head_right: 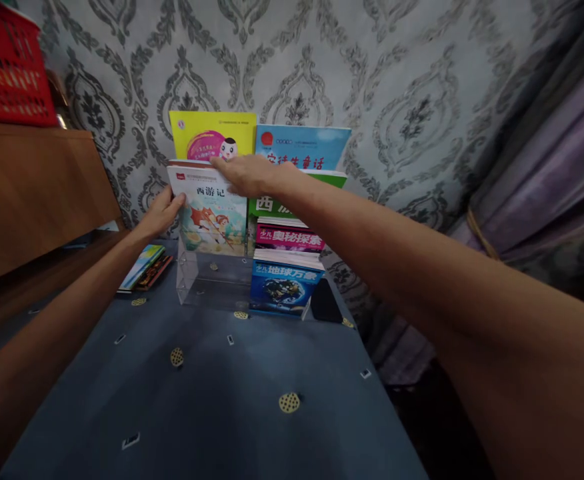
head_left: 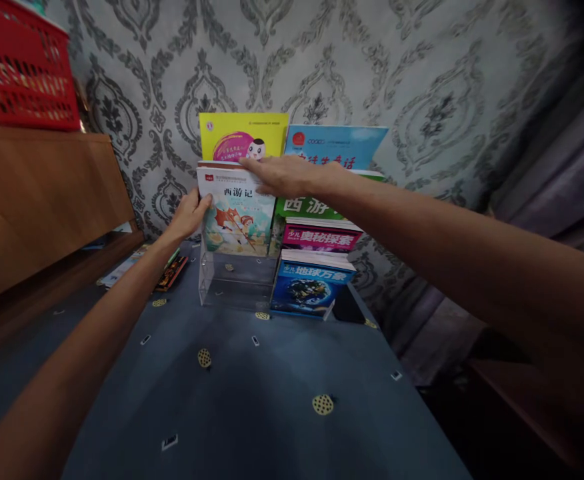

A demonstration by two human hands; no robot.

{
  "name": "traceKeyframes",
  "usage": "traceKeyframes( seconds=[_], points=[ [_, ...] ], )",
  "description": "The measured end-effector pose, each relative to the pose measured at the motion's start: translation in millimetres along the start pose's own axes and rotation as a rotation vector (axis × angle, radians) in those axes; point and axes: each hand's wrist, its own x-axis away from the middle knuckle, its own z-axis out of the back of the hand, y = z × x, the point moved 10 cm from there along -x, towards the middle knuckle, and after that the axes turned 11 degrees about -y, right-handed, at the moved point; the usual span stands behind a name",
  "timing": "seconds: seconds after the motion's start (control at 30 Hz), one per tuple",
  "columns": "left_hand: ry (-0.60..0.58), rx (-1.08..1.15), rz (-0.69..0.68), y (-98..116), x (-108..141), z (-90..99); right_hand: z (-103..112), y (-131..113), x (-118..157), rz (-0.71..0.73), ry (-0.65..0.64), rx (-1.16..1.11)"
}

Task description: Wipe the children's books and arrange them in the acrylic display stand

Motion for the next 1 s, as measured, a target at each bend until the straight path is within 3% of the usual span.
traceKeyframes(
  seconds=[0.2, 0.37, 0.6, 0.77, 0.87, 1.0],
  points=[
    [-0.013, 0.043, 0.007, 2, 4, 0.8, 9, -6, 10, -0.020, -0.010, -0.017],
    [-0.018, 0.143, 0.054, -1, 9, -4.5, 10, 5, 16, -0.024, 0.049, -0.118],
    [0.019, 0.270, 0.052, -2, 15, -7.7, 28, 38, 39, -0.007, 0.339, -0.357],
    [0.046, 0.334, 0.065, -5, 17, -7.0, 38, 53, 75, -0.025, 0.598, -0.495],
    [0.055, 0.367, 0.062, -5, 17, -7.6, 33, 44, 102, -0.031, 0.728, -0.562],
    [0.078, 0.402, 0.058, -6, 20, -9.1, 11, 6, 127, 0.025, 0.754, -0.600]
  ],
)
